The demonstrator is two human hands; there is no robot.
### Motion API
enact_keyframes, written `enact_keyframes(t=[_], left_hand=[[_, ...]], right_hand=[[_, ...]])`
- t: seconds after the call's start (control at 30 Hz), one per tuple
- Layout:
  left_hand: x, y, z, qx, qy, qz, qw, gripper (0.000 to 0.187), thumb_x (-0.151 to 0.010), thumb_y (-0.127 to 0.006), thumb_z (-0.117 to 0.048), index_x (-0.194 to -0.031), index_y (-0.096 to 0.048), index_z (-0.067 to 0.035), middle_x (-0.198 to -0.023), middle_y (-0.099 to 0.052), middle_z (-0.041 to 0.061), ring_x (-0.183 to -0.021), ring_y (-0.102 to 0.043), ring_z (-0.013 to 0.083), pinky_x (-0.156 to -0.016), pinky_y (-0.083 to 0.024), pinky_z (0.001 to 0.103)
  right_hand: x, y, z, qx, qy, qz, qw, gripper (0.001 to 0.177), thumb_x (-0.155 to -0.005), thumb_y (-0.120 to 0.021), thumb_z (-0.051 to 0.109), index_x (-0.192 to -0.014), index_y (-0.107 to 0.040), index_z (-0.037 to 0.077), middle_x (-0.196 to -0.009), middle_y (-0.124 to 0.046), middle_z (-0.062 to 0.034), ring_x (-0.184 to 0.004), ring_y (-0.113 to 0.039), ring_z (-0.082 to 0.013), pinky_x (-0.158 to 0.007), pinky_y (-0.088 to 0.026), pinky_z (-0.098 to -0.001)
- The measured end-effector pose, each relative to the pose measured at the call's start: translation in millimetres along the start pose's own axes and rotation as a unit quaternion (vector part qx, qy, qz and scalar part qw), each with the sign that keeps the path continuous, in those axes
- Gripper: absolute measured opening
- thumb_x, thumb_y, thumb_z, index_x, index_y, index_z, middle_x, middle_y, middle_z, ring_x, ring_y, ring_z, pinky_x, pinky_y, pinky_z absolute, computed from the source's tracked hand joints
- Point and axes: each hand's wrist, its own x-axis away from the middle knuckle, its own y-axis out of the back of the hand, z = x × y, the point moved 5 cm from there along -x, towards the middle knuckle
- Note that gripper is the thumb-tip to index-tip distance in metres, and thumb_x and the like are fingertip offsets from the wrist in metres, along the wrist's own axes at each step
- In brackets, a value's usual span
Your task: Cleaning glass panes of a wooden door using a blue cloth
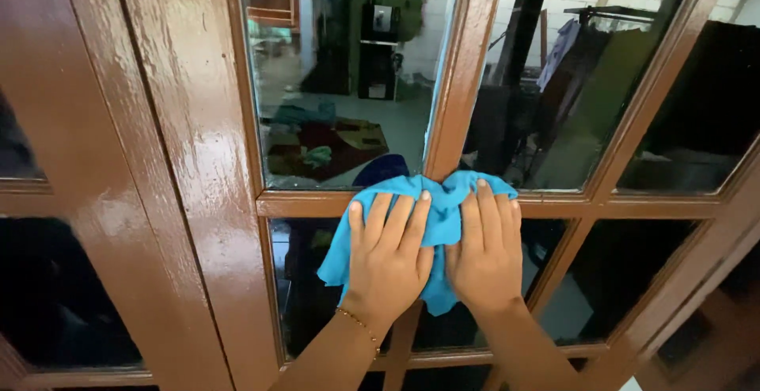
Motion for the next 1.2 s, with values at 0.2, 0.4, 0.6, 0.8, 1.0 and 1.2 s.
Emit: enact_keyframes(t=[0.2, 0.4, 0.6, 0.8, 1.0, 1.2], left_hand=[[-10.1, -8.4, -9.6, -0.071, -0.012, 0.025, 0.997, 0.043, -0.098, -0.055, -0.029, -0.138, -0.063, -0.017, -0.128, -0.065, 0.003, -0.127, -0.056, 0.0311, -0.103, -0.039, 0.067], [-46.7, -28.2, -13.0, -0.030, 0.000, 0.012, 0.999, 0.051, -0.094, -0.053, -0.019, -0.144, -0.057, -0.008, -0.128, -0.060, 0.011, -0.128, -0.052, 0.0390, -0.114, -0.037, 0.065], [-98.1, -25.9, -2.8, -0.018, -0.016, -0.018, 1.000, 0.059, -0.089, -0.058, -0.009, -0.148, -0.053, -0.005, -0.134, -0.059, 0.014, -0.136, -0.049, 0.0402, -0.117, -0.036, 0.069], [-161.1, -24.5, 10.4, -0.042, -0.056, -0.042, 0.997, 0.057, -0.094, -0.056, -0.015, -0.150, -0.050, -0.004, -0.138, -0.059, 0.016, -0.139, -0.046, 0.0417, -0.119, -0.033, 0.067], [-227.0, -27.7, 20.3, -0.084, -0.042, -0.056, 0.994, 0.066, -0.092, -0.060, -0.022, -0.154, -0.046, -0.009, -0.146, -0.055, 0.013, -0.144, -0.043, 0.0381, -0.122, -0.029, 0.065], [-258.0, -29.4, 19.0, -0.109, -0.027, -0.091, 0.989, 0.063, -0.093, -0.059, -0.017, -0.155, -0.045, -0.012, -0.150, -0.055, 0.010, -0.147, -0.041, 0.0347, -0.124, -0.029, 0.064]], right_hand=[[-8.4, -3.7, -4.9, 0.000, 0.000, -0.011, 1.000, 0.042, -0.106, -0.044, 0.024, -0.129, -0.062, -0.007, -0.145, -0.058, -0.0252, -0.127, -0.058, -0.0461, -0.116, -0.040, -0.0611], [-58.7, 4.3, -21.9, -0.063, 0.038, -0.058, 0.996, 0.029, -0.108, -0.047, 0.009, -0.117, -0.061, -0.014, -0.148, -0.050, -0.0274, -0.115, -0.056, -0.0485, -0.104, -0.047, -0.0637], [-109.0, 4.5, -37.2, -0.046, 0.045, -0.067, 0.996, 0.031, -0.104, -0.049, 0.004, -0.126, -0.060, -0.016, -0.149, -0.048, -0.0282, -0.131, -0.050, -0.0488, -0.113, -0.043, -0.0669], [-171.6, 10.4, -48.0, -0.068, 0.044, -0.144, 0.986, 0.035, -0.111, -0.046, 0.008, -0.133, -0.056, -0.018, -0.148, -0.046, -0.0296, -0.130, -0.049, -0.0512, -0.110, -0.041, -0.0681], [-231.7, 8.7, -73.6, -0.051, 0.028, -0.114, 0.992, 0.050, -0.098, -0.053, 0.010, -0.144, -0.054, -0.011, -0.157, -0.040, -0.0247, -0.142, -0.039, -0.0469, -0.119, -0.028, -0.0649], [-264.5, 12.8, -90.1, -0.052, 0.030, -0.103, 0.993, 0.046, -0.109, -0.053, 0.015, -0.145, -0.056, -0.013, -0.165, -0.021, -0.0239, -0.152, -0.032, -0.0466, -0.122, -0.030, -0.0718]])
